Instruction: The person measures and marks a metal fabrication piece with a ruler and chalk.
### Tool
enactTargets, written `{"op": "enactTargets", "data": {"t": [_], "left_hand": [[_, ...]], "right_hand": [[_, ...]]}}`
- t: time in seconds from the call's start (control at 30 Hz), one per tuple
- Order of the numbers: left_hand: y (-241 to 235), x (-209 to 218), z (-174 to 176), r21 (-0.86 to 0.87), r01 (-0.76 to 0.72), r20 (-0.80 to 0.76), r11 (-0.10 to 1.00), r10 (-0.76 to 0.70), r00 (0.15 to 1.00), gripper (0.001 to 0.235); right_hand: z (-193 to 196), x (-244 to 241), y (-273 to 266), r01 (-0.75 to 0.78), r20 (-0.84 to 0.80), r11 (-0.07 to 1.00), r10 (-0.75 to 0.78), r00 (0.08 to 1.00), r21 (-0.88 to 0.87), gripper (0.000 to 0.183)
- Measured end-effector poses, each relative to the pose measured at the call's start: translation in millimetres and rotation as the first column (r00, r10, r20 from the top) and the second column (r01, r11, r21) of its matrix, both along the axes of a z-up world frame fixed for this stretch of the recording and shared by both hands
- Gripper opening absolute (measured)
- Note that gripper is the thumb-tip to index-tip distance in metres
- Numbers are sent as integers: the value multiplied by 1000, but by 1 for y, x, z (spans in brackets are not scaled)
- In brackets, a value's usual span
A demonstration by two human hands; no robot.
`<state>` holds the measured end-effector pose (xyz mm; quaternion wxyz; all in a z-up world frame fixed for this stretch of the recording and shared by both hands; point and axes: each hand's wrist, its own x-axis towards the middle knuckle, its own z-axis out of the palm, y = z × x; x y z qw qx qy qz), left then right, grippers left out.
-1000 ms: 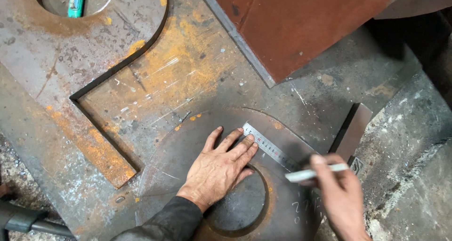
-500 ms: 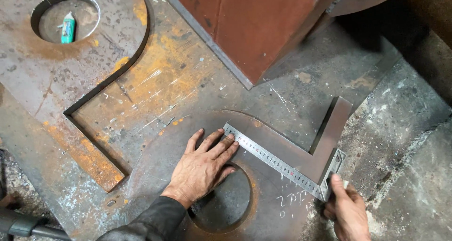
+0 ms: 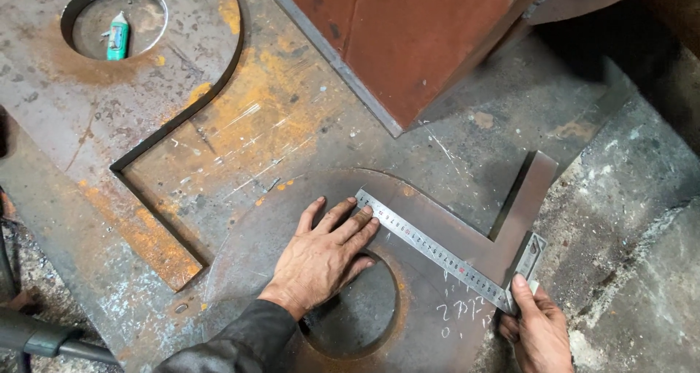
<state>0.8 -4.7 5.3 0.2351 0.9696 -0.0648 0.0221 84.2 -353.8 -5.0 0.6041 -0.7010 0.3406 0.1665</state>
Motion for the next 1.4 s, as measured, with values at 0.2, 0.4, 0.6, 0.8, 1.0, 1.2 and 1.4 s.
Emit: {"op": "enactTargets", "data": {"t": [0.2,0.4,0.6,0.8,1.0,1.2,1.4], "left_hand": [[-2,-3,-2,56,29,30,998,-30,999,64],[-68,-37,-26,116,53,122,992,-67,990,63],[-77,-42,-4,14,19,60,1000,-20,998,77],[-84,-32,-5,-28,-30,26,999,31,999,88],[-85,-31,-4,1,-46,-5,999,47,999,90],[-83,-28,1,-17,-50,-30,999,49,998,90],[-81,-23,10,92,-31,-48,995,36,998,85]], "right_hand": [[-40,4,-58,-120,31,980,116,993,157,34],[-46,1,-121,-10,-20,1000,10,1000,11,27],[-42,-5,-116,7,127,1000,-9,992,14,22],[-47,-9,-125,38,49,999,-36,998,-36,22],[-35,-14,-107,79,5,996,-79,997,-27,24],[-42,-18,-109,66,13,998,-65,998,-25,24],[-53,-20,-113,113,46,990,-117,992,83,17]]}}
